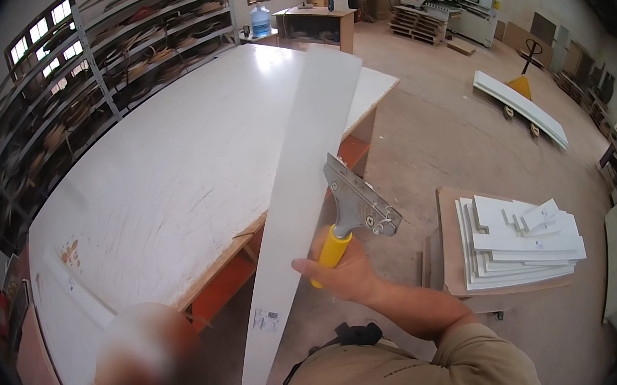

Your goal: The person uses a yellow-handled scraper to remove a thin white plastic film from the edges of white rectangular panels on a workbench. The person repeatedly scrapes along the edges, peels off the film, and stacks the cleaned panels on a nearby pile.

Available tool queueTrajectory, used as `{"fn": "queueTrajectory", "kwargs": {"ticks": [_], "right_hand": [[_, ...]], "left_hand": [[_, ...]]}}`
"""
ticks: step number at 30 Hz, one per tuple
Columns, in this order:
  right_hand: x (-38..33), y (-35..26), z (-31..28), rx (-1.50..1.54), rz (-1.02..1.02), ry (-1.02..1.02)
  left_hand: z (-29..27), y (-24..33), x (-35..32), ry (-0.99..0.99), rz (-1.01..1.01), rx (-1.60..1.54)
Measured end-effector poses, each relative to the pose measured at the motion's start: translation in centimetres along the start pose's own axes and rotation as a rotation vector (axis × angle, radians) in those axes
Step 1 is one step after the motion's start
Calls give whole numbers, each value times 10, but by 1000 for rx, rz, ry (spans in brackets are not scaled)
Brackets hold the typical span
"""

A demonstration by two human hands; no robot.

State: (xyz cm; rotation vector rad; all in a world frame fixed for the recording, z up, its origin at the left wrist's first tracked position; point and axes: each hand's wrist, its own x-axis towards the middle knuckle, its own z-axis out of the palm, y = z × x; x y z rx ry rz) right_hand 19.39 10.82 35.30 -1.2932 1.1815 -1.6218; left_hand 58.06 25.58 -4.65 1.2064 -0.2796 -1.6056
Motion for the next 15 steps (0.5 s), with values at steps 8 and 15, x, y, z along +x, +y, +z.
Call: {"fn": "queueTrajectory", "kwargs": {"ticks": [8, 15], "right_hand": [[64, 14, -33, 134, -142, 347], [92, 54, -29, 373, -40, 410]], "left_hand": [[95, 74, -32, -163, 204, 168], [140, 138, -55, -415, 194, 471]]}}
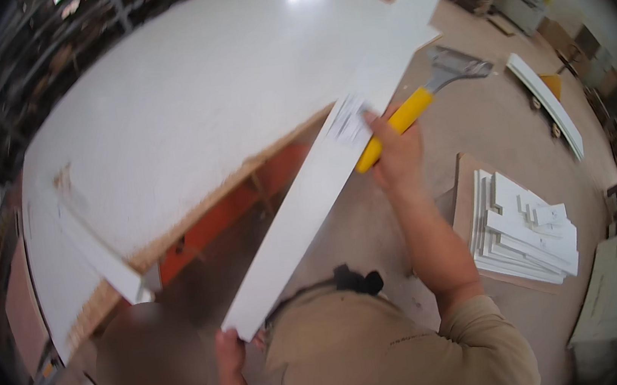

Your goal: The person uses a yellow-handled scraper to remove a thin white plastic film from the edges of white rectangular panels on a workbench. The person repeatedly scrapes along the edges, peels off the film, and stacks the cleaned panels on a nearby pile.

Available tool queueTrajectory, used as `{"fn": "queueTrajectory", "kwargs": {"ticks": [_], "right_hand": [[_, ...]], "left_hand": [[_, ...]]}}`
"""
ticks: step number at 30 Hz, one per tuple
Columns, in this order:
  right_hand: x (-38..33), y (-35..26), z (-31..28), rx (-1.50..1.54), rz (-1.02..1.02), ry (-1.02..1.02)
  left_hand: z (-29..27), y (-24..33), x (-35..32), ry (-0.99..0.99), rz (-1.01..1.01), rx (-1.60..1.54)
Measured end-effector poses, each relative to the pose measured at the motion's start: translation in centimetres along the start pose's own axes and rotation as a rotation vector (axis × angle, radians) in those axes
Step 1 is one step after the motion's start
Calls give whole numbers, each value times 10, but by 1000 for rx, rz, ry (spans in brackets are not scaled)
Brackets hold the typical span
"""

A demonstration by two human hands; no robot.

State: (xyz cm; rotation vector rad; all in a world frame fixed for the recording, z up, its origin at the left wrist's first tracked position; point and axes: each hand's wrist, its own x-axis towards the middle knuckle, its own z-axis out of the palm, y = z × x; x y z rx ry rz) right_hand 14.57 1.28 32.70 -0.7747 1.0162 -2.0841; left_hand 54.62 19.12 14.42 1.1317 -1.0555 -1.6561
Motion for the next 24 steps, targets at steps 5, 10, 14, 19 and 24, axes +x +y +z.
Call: {"fn": "queueTrajectory", "kwargs": {"ticks": [5, 10, 14, 19, 24], "right_hand": [[34, 25, -25, 16, -41, -63], [116, 40, -51, -21, 72, -42], [162, 45, -46, -32, 81, -44], [224, 50, -46, -58, 90, -88], [293, 63, -48, -54, 113, -81]], "left_hand": [[27, 98, 13, -349, -2, -111], [54, 130, 44, -554, 137, -187], [77, 140, 74, -557, 140, -201], [116, 156, 120, -499, 153, -272], [172, 162, 172, -225, 211, -99]]}}
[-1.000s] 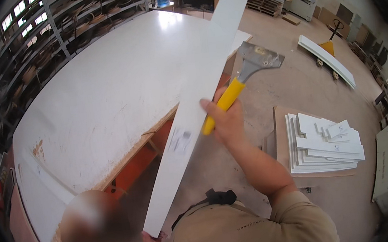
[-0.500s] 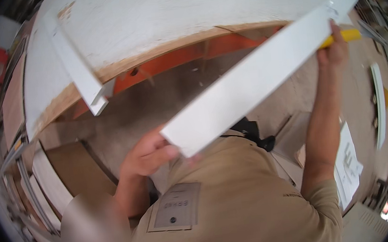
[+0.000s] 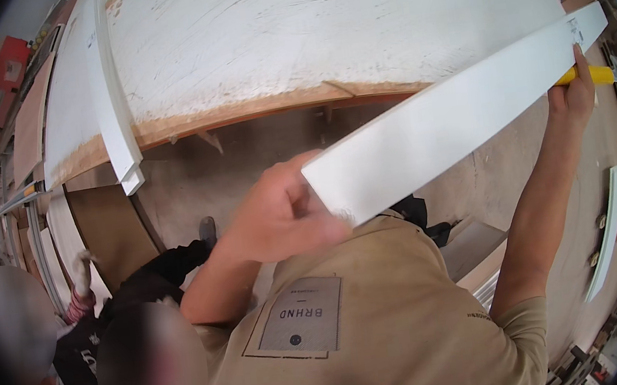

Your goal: The person uses a yellow-handled scraper to remove a thin white plastic film from the edges of white rectangular panels on a workbench. The person repeatedly scrapes along the edges, peels off the film, and stacks the cleaned panels on a nearby pile.

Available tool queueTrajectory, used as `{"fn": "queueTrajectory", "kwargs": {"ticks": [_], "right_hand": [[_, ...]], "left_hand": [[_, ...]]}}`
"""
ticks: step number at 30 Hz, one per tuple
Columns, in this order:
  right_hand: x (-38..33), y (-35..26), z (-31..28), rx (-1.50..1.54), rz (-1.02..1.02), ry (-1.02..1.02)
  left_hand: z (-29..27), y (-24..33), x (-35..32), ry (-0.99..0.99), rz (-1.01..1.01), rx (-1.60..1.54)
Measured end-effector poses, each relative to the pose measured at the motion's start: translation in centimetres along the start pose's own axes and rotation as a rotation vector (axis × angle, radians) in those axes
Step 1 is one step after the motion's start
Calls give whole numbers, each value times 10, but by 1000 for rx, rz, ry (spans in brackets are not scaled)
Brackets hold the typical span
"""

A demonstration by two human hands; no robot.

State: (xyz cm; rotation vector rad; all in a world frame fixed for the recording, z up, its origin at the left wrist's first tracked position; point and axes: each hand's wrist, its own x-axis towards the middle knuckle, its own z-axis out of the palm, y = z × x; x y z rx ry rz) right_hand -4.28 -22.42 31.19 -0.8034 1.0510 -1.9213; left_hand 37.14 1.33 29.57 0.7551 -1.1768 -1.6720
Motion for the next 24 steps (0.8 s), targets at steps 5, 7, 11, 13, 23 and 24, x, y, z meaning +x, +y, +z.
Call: {"fn": "queueTrajectory", "kwargs": {"ticks": [5, 7, 11, 13, 23, 24], "right_hand": [[59, 3, -6, -31, -9, 16], [89, 1, -14, -9, -1, 8], [126, 3, -13, 38, 14, 24], [137, 5, -12, 46, 29, 10], [165, 14, 6, 34, 13, -55], [169, 14, 6, 38, 22, -59]], "left_hand": [[40, 6, 55, 205, -134, -111], [55, 2, 74, 226, -68, -83], [79, 17, 104, 278, -111, -256], [78, 15, 112, 270, -123, -205], [70, 8, 130, 178, 2, 11], [71, 9, 131, 187, 15, 6]]}}
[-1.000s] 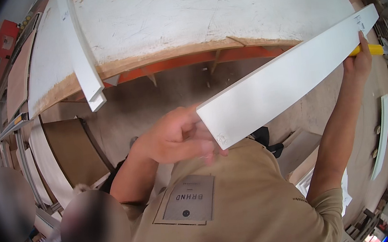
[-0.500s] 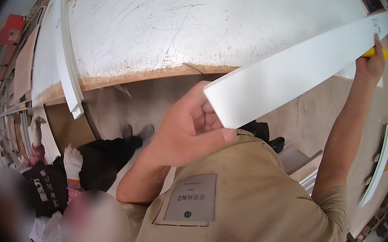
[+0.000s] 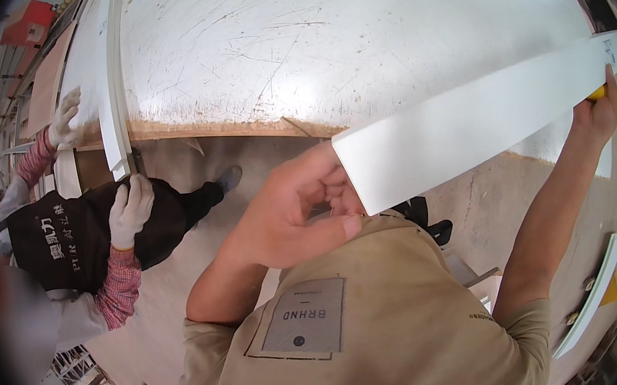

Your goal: The person uses a yellow-handled scraper to remove a thin white plastic film from the edges of white rectangular panels on a workbench. The person repeatedly scrapes along the edges, peels off the film, and stacks the cleaned panels on a nearby pile.

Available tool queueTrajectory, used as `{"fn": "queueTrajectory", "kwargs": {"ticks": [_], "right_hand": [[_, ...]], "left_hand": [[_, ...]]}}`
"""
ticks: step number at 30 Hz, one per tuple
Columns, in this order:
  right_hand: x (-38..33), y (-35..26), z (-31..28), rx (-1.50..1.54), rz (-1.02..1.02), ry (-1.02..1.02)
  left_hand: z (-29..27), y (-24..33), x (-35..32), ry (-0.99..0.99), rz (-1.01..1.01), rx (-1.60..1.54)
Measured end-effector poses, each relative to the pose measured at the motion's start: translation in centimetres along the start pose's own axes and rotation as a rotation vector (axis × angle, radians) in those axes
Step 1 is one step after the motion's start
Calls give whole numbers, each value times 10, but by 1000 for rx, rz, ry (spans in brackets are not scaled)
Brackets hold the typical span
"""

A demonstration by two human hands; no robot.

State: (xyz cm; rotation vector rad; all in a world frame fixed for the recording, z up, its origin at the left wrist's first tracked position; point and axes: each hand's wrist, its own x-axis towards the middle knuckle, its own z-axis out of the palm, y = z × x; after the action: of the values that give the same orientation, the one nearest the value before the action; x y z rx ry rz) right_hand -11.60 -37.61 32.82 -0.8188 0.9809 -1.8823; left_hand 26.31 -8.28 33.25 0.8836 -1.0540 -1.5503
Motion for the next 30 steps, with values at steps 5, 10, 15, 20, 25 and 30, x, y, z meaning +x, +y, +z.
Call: {"fn": "queueTrajectory", "kwargs": {"ticks": [5, 10, 15, 20, 25, 30], "right_hand": [[18, -1, 0, -9, 24, -12], [14, -1, 9, -27, 16, 25], [82, -11, -64, -67, 136, -126], [59, -22, -68, -77, 162, -32], [16, -46, -55, -75, 112, -23], [-28, -68, -41, -106, 98, 50]], "left_hand": [[8, 8, 4, 15, 32, 26], [19, 9, 5, 186, 58, 75], [39, 3, 10, 350, 298, 901], [35, -13, 11, 494, 497, 1074], [35, -20, 12, 669, 615, 1030], [28, -24, -1, 683, 643, 1188]]}}
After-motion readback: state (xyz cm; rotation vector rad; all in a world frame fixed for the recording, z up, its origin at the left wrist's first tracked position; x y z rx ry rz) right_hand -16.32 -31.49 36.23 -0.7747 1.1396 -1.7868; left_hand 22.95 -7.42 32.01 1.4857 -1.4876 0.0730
